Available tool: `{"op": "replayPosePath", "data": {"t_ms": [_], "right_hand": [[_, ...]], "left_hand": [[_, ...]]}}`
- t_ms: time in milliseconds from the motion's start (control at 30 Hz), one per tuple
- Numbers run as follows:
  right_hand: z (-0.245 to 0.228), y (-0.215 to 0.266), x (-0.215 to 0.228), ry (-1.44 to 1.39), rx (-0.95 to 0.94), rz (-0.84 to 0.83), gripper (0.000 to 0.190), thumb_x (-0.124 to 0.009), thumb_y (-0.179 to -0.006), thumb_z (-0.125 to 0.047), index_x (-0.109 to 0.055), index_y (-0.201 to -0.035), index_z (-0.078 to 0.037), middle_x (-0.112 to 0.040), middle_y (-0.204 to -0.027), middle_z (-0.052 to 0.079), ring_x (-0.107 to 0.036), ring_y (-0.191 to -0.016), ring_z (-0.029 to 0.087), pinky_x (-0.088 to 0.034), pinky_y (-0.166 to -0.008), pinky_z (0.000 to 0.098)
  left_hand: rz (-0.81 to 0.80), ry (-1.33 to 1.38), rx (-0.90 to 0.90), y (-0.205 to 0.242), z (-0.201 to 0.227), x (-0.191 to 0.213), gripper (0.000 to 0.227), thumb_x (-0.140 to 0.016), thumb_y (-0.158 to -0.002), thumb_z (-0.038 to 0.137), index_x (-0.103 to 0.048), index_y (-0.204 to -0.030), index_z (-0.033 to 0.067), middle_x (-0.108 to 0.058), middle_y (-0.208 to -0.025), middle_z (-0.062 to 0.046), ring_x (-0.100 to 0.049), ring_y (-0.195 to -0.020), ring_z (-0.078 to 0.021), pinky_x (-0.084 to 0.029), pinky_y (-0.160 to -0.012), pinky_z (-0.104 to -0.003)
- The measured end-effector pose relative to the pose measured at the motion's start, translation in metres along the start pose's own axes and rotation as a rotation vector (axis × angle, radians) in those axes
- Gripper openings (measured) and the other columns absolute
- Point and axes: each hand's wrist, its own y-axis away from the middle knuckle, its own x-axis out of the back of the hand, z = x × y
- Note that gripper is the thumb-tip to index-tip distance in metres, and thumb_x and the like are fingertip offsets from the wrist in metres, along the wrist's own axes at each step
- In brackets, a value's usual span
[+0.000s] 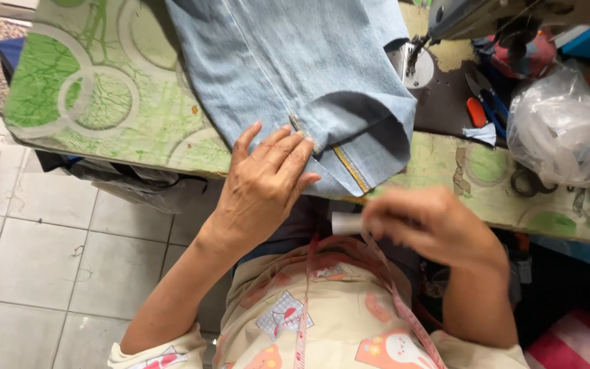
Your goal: Measuring, marking, and folding the hem of denim jeans at a sewing workstation.
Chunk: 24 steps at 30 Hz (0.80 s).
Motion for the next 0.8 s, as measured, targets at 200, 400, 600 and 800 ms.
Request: {"op": "replayPosePath", "data": {"t_ms": [200, 400, 600, 800], "right_hand": [[-0.031, 0.010, -0.037, 0.021, 0.384, -0.307, 0.034, -0.052, -0.099, -0.009, -0.062, -0.131, -0.005, -0.067, -0.133, 0.014, -0.065, -0.112, 0.031, -0.049, -0.097, 0.0395], [-0.006, 0.008, -0.120, -0.040, 0.425, -0.541, 0.027, -0.055, -0.091, 0.001, -0.062, -0.116, -0.005, -0.066, -0.125, 0.017, -0.061, -0.120, 0.039, -0.051, -0.091, 0.0482], [-0.030, 0.001, -0.076, -0.125, 0.477, -0.279, 0.023, -0.054, -0.087, 0.010, -0.060, -0.106, -0.002, -0.065, -0.110, 0.014, -0.064, -0.103, 0.034, -0.053, -0.090, 0.0426], [-0.043, 0.031, -0.020, -0.138, 0.508, -0.184, 0.025, -0.038, -0.108, -0.009, -0.059, -0.114, 0.005, -0.065, -0.110, 0.019, -0.063, -0.097, 0.036, -0.052, -0.085, 0.0412]], "left_hand": [[0.032, 0.090, -0.006, -0.001, 0.015, 0.021, 0.028, -0.061, -0.107, 0.016, -0.065, -0.128, -0.0033, -0.067, -0.130, -0.022, -0.061, -0.129, -0.0387, -0.037, -0.116, -0.055], [-0.084, 0.571, 0.058, 0.026, 0.029, 0.052, 0.018, -0.058, -0.104, 0.009, -0.063, -0.117, -0.0023, -0.070, -0.107, -0.016, -0.070, -0.096, -0.0299, -0.055, -0.086, -0.041], [-0.646, 1.012, 0.369, 0.057, 0.023, 0.021, 0.049, -0.036, -0.105, 0.039, -0.066, -0.123, 0.0047, -0.076, -0.118, -0.008, -0.072, -0.108, -0.0209, -0.053, -0.090, -0.032], [-0.687, 1.293, 0.430, 0.053, 0.009, 0.020, 0.035, -0.048, -0.108, 0.031, -0.065, -0.087, 0.0079, -0.057, -0.078, 0.001, -0.052, -0.071, -0.0091, -0.042, -0.067, -0.026]]}}
